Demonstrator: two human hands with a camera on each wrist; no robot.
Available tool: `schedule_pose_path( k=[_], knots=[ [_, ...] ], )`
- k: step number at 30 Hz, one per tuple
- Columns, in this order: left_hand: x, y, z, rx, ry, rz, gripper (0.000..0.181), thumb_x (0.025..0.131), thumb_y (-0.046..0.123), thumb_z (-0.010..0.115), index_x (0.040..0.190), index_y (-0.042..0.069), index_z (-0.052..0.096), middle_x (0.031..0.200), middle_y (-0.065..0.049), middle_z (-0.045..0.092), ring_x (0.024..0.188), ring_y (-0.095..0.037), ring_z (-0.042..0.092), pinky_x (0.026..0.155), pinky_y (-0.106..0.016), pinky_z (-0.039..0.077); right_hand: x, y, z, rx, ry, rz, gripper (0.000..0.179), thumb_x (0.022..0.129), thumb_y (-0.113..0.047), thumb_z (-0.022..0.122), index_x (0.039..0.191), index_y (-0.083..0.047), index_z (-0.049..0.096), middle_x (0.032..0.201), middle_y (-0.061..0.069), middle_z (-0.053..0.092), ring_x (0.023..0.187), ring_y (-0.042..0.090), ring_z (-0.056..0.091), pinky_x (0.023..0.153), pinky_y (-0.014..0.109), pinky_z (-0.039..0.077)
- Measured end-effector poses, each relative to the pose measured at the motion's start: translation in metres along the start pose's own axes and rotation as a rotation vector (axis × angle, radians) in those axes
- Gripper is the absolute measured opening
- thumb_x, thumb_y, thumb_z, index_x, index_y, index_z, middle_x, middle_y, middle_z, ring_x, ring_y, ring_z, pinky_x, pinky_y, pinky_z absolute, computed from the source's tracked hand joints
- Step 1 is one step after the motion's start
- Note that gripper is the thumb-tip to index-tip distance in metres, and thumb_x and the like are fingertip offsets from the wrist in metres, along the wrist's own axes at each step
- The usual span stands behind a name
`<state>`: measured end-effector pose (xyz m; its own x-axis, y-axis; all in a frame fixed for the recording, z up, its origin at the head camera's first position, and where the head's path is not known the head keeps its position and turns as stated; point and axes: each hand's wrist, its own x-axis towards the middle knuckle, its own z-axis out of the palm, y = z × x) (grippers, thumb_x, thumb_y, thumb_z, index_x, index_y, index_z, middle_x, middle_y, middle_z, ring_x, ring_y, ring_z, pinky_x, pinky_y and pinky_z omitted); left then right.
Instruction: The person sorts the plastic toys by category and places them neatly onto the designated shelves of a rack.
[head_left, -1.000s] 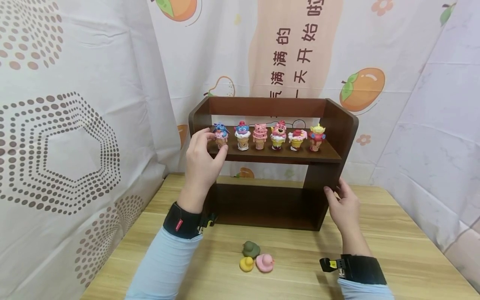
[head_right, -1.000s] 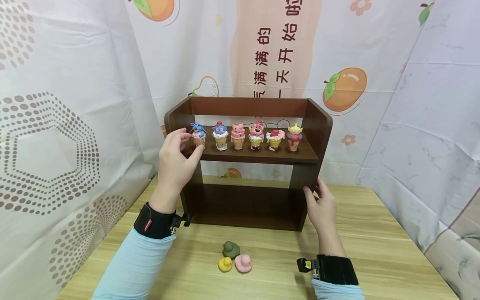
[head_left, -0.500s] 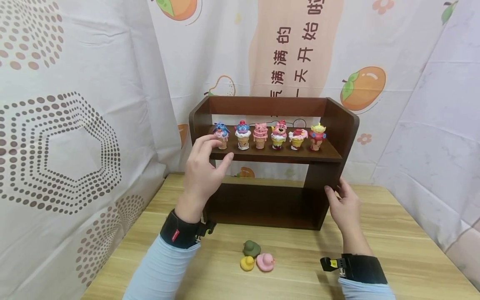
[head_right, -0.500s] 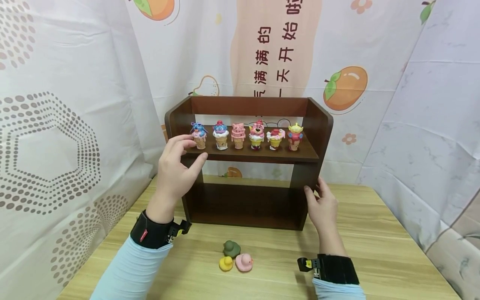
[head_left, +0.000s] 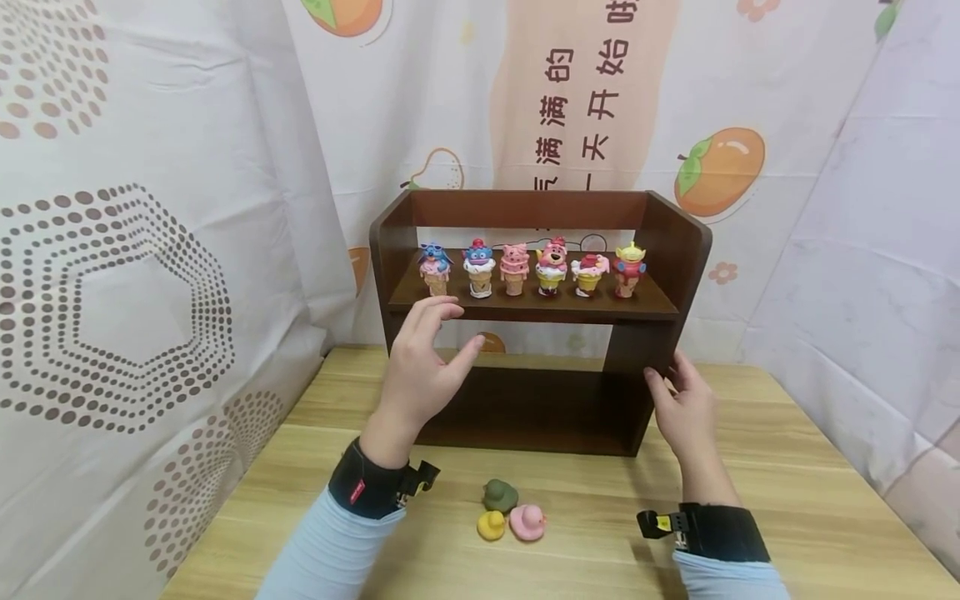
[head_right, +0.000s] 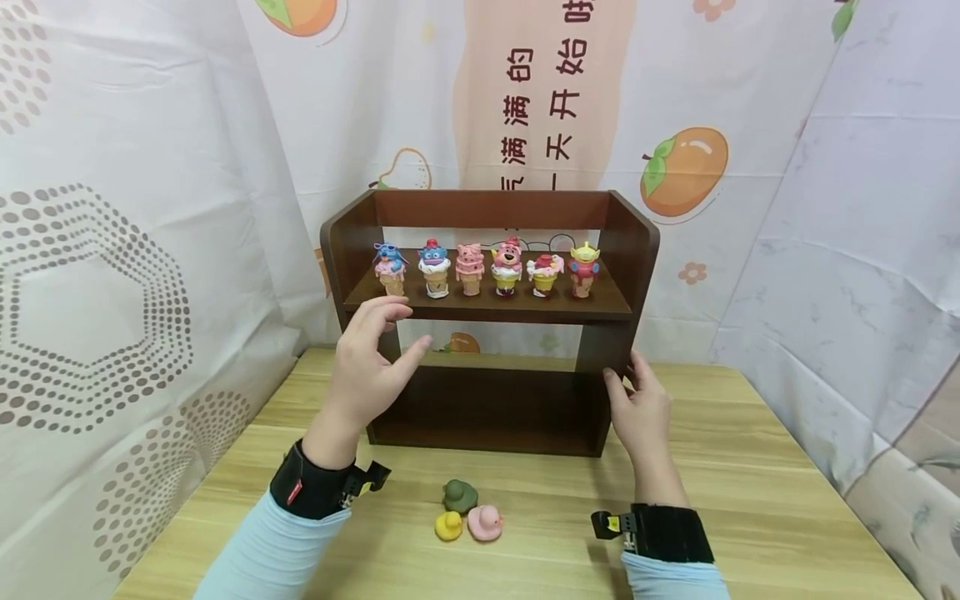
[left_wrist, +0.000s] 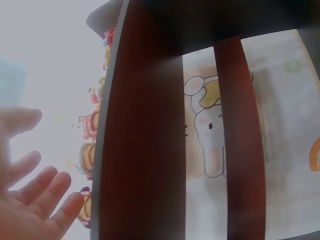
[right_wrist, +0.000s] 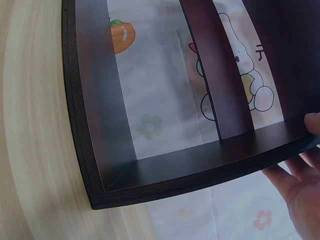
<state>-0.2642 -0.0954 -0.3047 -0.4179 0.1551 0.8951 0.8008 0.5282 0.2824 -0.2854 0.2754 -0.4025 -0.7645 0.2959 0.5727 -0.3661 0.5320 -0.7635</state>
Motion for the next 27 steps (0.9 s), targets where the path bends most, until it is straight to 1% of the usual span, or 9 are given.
schedule_pose_path(
  k=[4, 6, 11, 16, 21, 27],
  knots=[
    [-0.007, -0.001, 0.005, -0.026, -0.034, -0.002, 0.040, 0.089, 0.019, 0.079, 0.120, -0.001, 0.063, 0.125, -0.015, 0.061, 0.115, -0.022, 0.058, 0.098, -0.037, 0.050, 0.001, -0.001, 0.000, 0.012, -0.003, -0.004, 0.046, 0.099, -0.012, 0.067, 0.144, -0.012, 0.058, 0.134, 0.013, 0.065, 0.123, 0.033, 0.061, 0.087, 0.016, 0.051],
    [-0.011, -0.002, 0.007, -0.031, -0.064, -0.001, 0.040, 0.089, 0.020, 0.079, 0.121, 0.000, 0.063, 0.124, -0.014, 0.062, 0.115, -0.021, 0.058, 0.098, -0.036, 0.050, 0.001, -0.001, 0.000, 0.018, -0.003, -0.007, 0.046, 0.099, -0.012, 0.067, 0.144, -0.011, 0.058, 0.134, 0.014, 0.064, 0.123, 0.034, 0.061, 0.086, 0.016, 0.051],
    [-0.019, -0.005, 0.011, -0.048, -0.174, -0.001, 0.039, 0.088, 0.023, 0.081, 0.119, 0.004, 0.065, 0.119, -0.007, 0.065, 0.114, -0.019, 0.060, 0.099, -0.036, 0.050, 0.000, -0.001, 0.000, 0.034, 0.000, -0.013, 0.047, 0.098, -0.010, 0.068, 0.145, -0.011, 0.058, 0.134, 0.015, 0.065, 0.123, 0.035, 0.061, 0.085, 0.013, 0.050],
    [-0.028, -0.007, 0.014, -0.062, -0.287, -0.005, 0.039, 0.089, 0.024, 0.081, 0.119, 0.004, 0.066, 0.119, -0.007, 0.065, 0.116, -0.018, 0.060, 0.100, -0.036, 0.050, 0.001, -0.001, 0.000, 0.033, -0.004, -0.001, 0.048, 0.098, -0.010, 0.068, 0.145, -0.011, 0.058, 0.134, 0.015, 0.064, 0.123, 0.036, 0.060, 0.085, 0.014, 0.050],
    [-0.035, -0.009, 0.015, -0.053, -0.392, -0.032, 0.037, 0.090, 0.025, 0.080, 0.119, 0.006, 0.066, 0.121, -0.004, 0.064, 0.115, -0.017, 0.059, 0.099, -0.035, 0.050, 0.000, -0.001, 0.000, 0.034, -0.002, -0.008, 0.048, 0.098, -0.011, 0.068, 0.145, -0.013, 0.058, 0.134, 0.013, 0.065, 0.122, 0.034, 0.061, 0.084, 0.013, 0.050],
    [-0.042, -0.010, 0.017, -0.074, -0.486, -0.079, 0.038, 0.090, 0.025, 0.080, 0.120, 0.009, 0.065, 0.123, -0.002, 0.063, 0.116, -0.017, 0.060, 0.100, -0.037, 0.050, -0.001, -0.002, 0.000, 0.037, 0.005, -0.020, 0.048, 0.098, -0.013, 0.069, 0.145, -0.014, 0.058, 0.132, 0.011, 0.066, 0.122, 0.032, 0.062, 0.082, 0.009, 0.048]
  ],
)
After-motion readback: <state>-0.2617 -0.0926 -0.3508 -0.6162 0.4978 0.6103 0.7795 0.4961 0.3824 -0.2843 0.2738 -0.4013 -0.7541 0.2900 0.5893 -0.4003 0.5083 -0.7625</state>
